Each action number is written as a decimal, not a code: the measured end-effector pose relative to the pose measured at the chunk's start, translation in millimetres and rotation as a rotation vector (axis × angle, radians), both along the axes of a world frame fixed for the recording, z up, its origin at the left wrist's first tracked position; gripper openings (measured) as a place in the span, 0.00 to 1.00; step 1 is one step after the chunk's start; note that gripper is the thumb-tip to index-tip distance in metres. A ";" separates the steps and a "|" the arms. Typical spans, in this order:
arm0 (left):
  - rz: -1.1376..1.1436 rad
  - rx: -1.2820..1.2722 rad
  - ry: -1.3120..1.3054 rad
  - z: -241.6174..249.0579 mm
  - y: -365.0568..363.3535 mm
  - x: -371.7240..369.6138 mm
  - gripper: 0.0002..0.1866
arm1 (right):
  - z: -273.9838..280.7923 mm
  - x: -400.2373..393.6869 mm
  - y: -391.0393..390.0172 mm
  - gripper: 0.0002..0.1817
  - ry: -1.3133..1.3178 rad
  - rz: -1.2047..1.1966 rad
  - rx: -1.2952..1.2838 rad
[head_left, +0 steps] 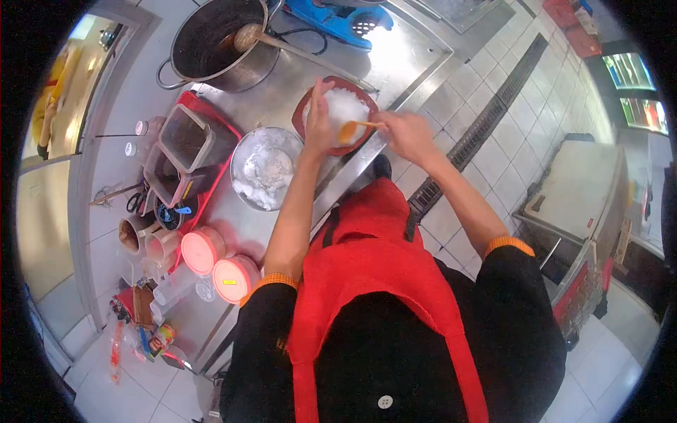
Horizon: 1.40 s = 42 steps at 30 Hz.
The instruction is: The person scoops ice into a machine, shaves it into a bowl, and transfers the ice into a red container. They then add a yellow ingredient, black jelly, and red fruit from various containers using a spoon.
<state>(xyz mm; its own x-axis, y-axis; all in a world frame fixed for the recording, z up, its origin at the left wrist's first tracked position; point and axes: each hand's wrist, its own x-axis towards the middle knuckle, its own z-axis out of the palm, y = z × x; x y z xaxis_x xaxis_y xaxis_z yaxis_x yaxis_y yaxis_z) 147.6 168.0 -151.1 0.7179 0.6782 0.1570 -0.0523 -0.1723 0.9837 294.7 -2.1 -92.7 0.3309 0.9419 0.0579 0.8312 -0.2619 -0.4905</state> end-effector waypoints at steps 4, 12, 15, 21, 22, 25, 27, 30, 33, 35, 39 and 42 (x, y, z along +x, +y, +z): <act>0.065 -0.190 -0.154 -0.7 -9.3 2.7 0.37 | 11.4 11.6 24.5 0.09 0.072 0.006 0.174; 0.142 -0.269 -0.273 -11.3 -7.6 1.6 0.38 | 7.9 40.0 9.0 0.09 0.090 0.052 -0.147; 0.136 -0.181 -0.225 -5.8 -16.9 8.4 0.37 | 0.2 41.2 32.1 0.09 0.140 0.049 0.048; 0.293 -0.253 -0.261 17.8 -9.3 -5.6 0.41 | 30.4 85.0 33.9 0.10 0.218 0.043 -0.121; 0.309 -0.250 -0.262 17.9 -11.3 -10.0 0.41 | 23.3 90.8 33.8 0.10 0.219 0.059 -0.122; 0.281 -0.349 -0.223 8.5 -20.8 -18.5 0.43 | -15.6 88.5 36.9 0.11 0.332 0.131 -0.182; 0.260 -0.685 -0.343 7.8 -29.9 -20.4 0.40 | -26.6 67.6 39.3 0.12 0.480 0.123 -0.151; 0.363 -0.736 -0.480 25.2 -36.9 -40.1 0.38 | -21.3 47.3 28.3 0.14 0.705 0.107 -0.129; 0.597 -0.443 -0.213 36.2 -42.7 -88.5 0.33 | -8.7 26.5 4.9 0.14 0.693 -0.143 -0.008; 0.824 -0.178 0.164 48.7 -55.3 -131.2 0.28 | 6.3 7.4 -0.2 0.14 0.521 -0.349 -0.202; 1.056 0.048 0.687 -32.0 -65.1 -229.6 0.26 | 14.1 -6.8 14.7 0.15 0.560 -0.194 -0.054; 0.910 -0.463 0.480 -26.6 -70.3 -232.0 0.26 | 19.9 4.7 17.3 0.15 0.385 -0.285 -0.099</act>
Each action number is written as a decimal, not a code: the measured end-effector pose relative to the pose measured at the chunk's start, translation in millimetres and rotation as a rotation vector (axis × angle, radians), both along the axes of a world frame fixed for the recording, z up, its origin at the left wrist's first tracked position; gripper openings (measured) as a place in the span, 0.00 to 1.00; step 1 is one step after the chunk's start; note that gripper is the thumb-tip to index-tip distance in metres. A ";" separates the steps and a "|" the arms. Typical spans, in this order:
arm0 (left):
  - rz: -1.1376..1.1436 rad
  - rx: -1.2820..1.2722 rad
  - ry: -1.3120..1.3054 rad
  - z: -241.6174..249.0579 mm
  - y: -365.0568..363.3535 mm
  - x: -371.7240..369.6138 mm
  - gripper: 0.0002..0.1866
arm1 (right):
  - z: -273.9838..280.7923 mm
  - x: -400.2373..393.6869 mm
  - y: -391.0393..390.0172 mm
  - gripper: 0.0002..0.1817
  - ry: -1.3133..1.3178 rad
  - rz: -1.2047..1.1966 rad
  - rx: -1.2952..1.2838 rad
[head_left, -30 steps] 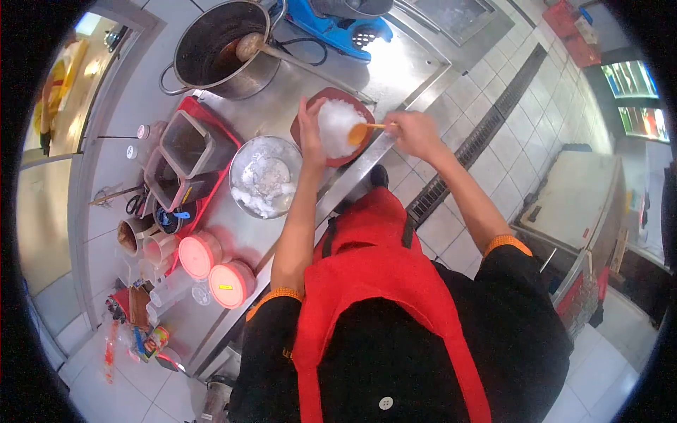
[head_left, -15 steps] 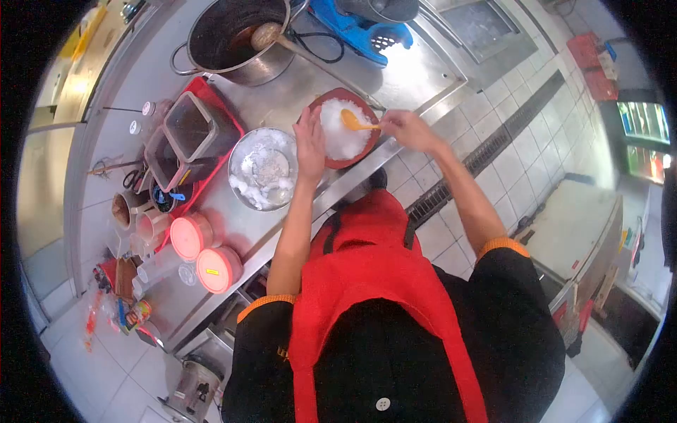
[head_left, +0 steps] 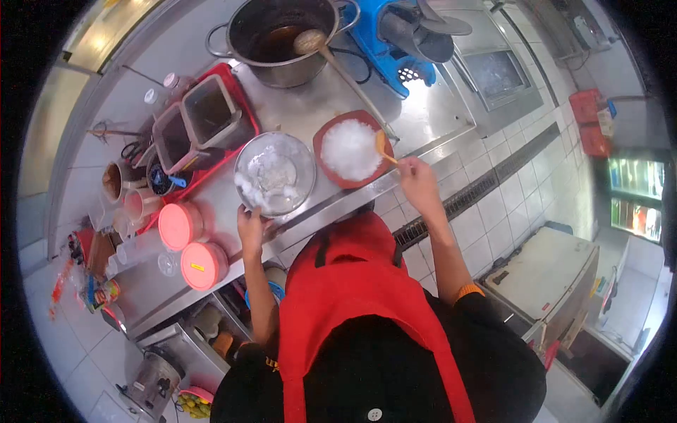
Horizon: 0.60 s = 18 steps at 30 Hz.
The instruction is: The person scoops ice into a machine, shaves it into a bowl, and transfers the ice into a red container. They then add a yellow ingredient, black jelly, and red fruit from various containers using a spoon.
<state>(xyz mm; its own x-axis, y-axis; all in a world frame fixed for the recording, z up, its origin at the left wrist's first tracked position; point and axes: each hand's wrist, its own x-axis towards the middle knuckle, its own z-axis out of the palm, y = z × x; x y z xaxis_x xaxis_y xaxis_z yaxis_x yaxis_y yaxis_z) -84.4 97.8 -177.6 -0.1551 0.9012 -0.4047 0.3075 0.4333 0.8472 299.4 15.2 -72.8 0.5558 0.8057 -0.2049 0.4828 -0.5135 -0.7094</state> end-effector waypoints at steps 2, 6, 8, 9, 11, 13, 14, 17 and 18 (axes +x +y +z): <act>0.031 -0.204 -0.371 6.9 -2.0 5.3 0.26 | -15.3 -3.3 0.6 0.13 0.038 0.036 -0.011; 0.143 -0.100 -0.559 1.6 -8.0 14.2 0.26 | -7.4 -15.0 1.5 0.10 0.128 0.017 0.164; 0.189 -0.057 -0.572 3.0 -12.5 9.3 0.25 | 22.5 -19.5 1.6 0.09 0.063 0.049 0.214; 0.179 -0.021 -0.544 4.5 -14.5 3.3 0.24 | 37.8 -26.9 4.5 0.08 -0.004 0.071 0.271; 0.160 0.052 -0.491 5.9 -20.8 -12.6 0.21 | 54.9 -51.7 9.0 0.08 0.092 0.112 0.259; 0.114 0.137 -0.380 28.0 -22.2 -18.8 0.22 | 88.4 -85.2 11.1 0.09 0.104 0.227 0.126; 0.057 0.220 -0.288 45.8 -20.7 -15.1 0.23 | 89.4 -103.1 13.4 0.11 0.058 0.318 0.225; -0.039 0.241 -0.287 96.0 -23.0 15.7 0.26 | 91.4 -143.9 23.4 0.16 -0.121 0.404 0.334; -0.106 0.315 -0.158 101.4 -23.2 21.9 0.26 | 92.1 -152.6 26.5 0.21 -0.249 0.399 0.343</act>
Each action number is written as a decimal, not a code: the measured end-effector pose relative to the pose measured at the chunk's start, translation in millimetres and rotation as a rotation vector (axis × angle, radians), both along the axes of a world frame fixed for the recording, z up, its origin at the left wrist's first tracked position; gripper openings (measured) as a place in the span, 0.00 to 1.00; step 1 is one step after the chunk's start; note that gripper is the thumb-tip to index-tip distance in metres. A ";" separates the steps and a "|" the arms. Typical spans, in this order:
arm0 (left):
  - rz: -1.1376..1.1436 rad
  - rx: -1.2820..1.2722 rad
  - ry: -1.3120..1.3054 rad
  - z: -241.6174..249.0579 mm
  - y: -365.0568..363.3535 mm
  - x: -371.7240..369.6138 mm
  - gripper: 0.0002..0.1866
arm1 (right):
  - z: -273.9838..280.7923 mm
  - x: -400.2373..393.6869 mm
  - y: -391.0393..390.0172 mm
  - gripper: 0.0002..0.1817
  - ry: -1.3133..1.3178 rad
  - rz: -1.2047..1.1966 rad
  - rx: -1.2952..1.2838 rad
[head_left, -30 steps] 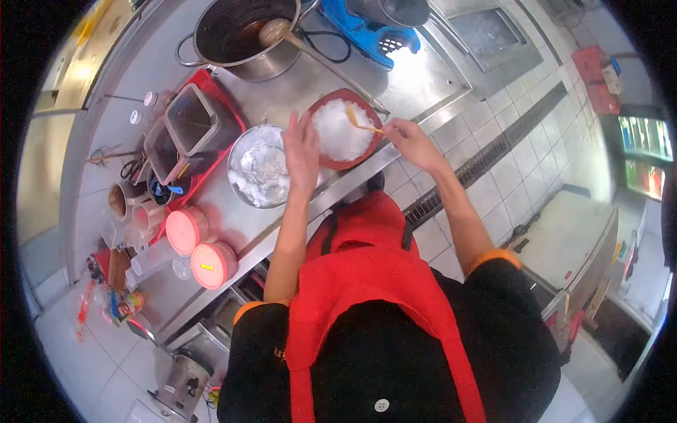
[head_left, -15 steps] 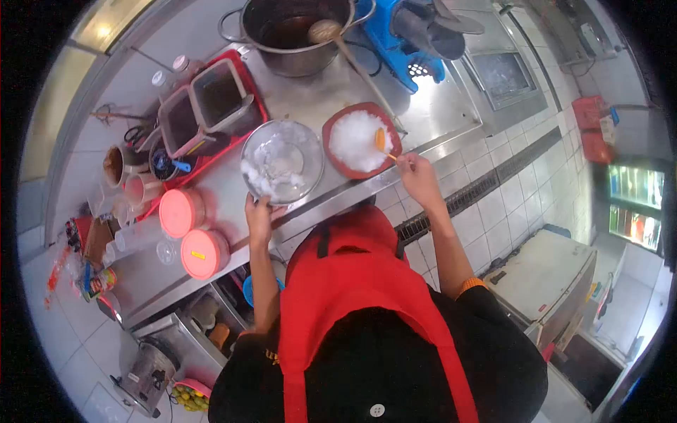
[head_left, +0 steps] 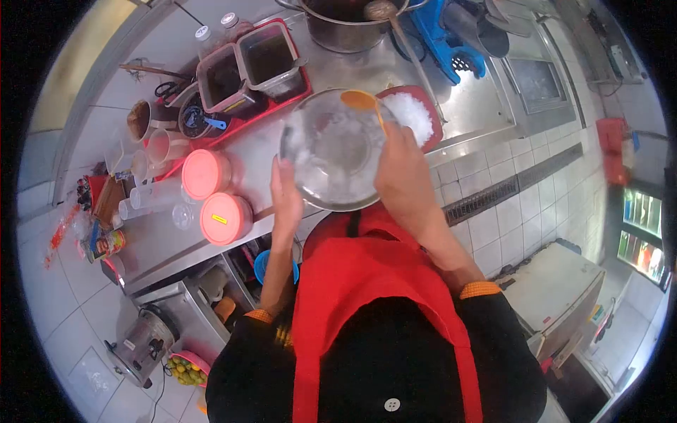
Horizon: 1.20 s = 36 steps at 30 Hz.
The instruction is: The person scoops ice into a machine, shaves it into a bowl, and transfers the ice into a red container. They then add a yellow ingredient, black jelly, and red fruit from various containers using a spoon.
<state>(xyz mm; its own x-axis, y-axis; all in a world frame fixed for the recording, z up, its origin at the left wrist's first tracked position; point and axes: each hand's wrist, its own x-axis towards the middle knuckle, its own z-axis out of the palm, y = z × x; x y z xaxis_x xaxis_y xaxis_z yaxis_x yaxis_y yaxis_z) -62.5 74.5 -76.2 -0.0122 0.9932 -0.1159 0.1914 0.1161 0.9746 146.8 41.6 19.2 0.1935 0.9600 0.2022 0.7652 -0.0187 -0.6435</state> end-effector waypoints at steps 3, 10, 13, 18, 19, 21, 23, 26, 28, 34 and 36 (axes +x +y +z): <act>-0.116 0.039 -0.012 21.0 4.3 26.4 0.27 | -5.6 -7.5 0.2 0.25 -0.019 0.061 -0.010; -0.451 -0.048 -0.175 53.1 10.0 86.7 0.24 | 37.4 79.4 -71.7 0.18 -0.381 0.140 -0.037; -0.622 -0.067 -0.155 62.0 -2.5 133.6 0.25 | 51.3 132.3 -130.1 0.15 -0.346 -0.152 0.082; -0.940 -0.274 -0.224 31.6 -23.6 244.6 0.27 | 28.0 178.3 -263.7 0.16 -0.396 -0.062 -0.009; -0.978 -0.441 -0.240 28.3 -32.2 271.1 0.26 | 16.7 186.3 -283.9 0.16 -0.398 -0.117 -0.019; -1.049 -0.675 -0.251 38.0 -65.7 318.6 0.29 | 1.3 213.7 -315.3 0.17 -0.420 -0.139 0.227; -1.162 -0.699 -0.261 75.2 -95.7 361.8 0.32 | 13.0 243.3 -338.3 0.15 -0.390 -0.216 0.243; -1.465 -0.588 -0.269 112.6 -100.7 423.7 0.41 | 43.0 282.0 -377.0 0.10 -0.024 -0.474 0.330; -1.411 -0.393 -0.459 156.0 -138.6 444.3 0.40 | 39.9 318.8 -408.1 0.08 0.300 -0.663 0.393; -1.264 -0.460 -0.231 101.3 -158.0 420.8 0.40 | -228.0 422.7 -479.2 0.08 1.879 -1.240 1.006; -1.161 -0.540 -0.139 61.6 -145.0 390.4 0.39 | -271.5 424.6 -496.9 0.07 1.904 -1.284 1.025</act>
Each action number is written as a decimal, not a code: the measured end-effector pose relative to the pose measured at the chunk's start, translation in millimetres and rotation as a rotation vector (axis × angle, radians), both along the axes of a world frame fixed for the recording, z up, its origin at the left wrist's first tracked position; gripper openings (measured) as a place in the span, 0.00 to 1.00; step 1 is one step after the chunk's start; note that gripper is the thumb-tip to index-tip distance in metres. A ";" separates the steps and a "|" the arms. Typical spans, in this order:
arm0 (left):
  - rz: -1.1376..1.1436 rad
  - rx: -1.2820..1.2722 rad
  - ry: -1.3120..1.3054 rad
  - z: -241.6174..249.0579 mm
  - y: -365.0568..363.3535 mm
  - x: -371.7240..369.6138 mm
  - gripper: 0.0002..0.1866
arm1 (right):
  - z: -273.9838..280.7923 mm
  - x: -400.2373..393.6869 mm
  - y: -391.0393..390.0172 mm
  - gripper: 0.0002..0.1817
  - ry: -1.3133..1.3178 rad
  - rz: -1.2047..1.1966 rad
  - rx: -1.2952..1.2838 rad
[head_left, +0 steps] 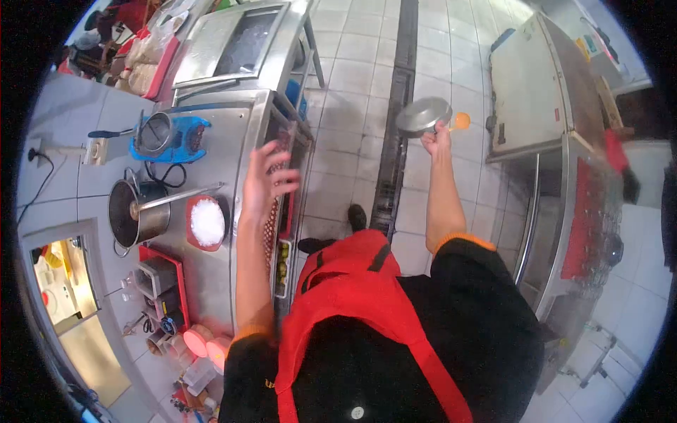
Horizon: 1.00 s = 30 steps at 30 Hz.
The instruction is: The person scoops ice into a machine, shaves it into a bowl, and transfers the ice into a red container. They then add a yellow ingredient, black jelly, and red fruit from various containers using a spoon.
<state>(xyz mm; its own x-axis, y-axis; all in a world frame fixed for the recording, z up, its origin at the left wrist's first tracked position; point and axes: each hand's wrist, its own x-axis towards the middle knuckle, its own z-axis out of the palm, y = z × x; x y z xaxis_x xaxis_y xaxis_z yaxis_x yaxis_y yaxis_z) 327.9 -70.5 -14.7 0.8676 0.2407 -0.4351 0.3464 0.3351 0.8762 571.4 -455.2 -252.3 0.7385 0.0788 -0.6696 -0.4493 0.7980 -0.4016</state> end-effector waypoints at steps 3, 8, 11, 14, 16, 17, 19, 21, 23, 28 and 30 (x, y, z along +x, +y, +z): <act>0.100 -0.005 0.096 -29.3 16.3 -46.9 0.35 | -5.7 13.2 -15.2 0.07 -0.001 -0.045 0.009; 0.175 0.009 0.182 -53.4 29.8 -97.1 0.34 | 30.7 27.7 -23.3 0.08 -0.137 -0.067 0.045; 0.119 0.081 0.252 -77.2 23.2 -143.3 0.30 | 45.6 30.0 -28.6 0.06 -0.289 0.076 -0.261; -0.108 0.459 0.269 -130.7 23.8 -227.4 0.23 | 53.1 38.6 -14.7 0.09 -0.398 0.307 -0.908; -0.266 0.766 0.545 -171.7 13.4 -301.9 0.22 | 64.6 44.3 10.9 0.13 -0.369 0.595 -2.045; -0.043 0.418 0.596 -204.5 9.2 -353.3 0.21 | 98.7 23.3 34.2 0.12 -0.343 0.636 -1.994; 0.247 -0.050 0.646 -236.9 2.2 -398.3 0.20 | 92.8 8.9 57.8 0.08 -0.609 0.722 -2.173; 0.139 0.055 0.722 -226.0 -17.7 -413.9 0.19 | 80.9 -10.6 81.8 0.09 -1.120 0.648 -2.182; 0.124 0.084 0.741 -215.8 -27.1 -420.7 0.19 | 111.9 -27.0 127.0 0.10 -1.523 0.638 -2.049; 0.254 0.039 0.698 -197.4 -36.9 -431.2 0.19 | 156.3 -64.4 282.9 0.11 -2.274 0.611 -1.581; 0.317 0.015 0.685 -193.2 -40.6 -437.1 0.19 | 160.3 -81.2 345.5 0.09 -2.440 0.560 -1.428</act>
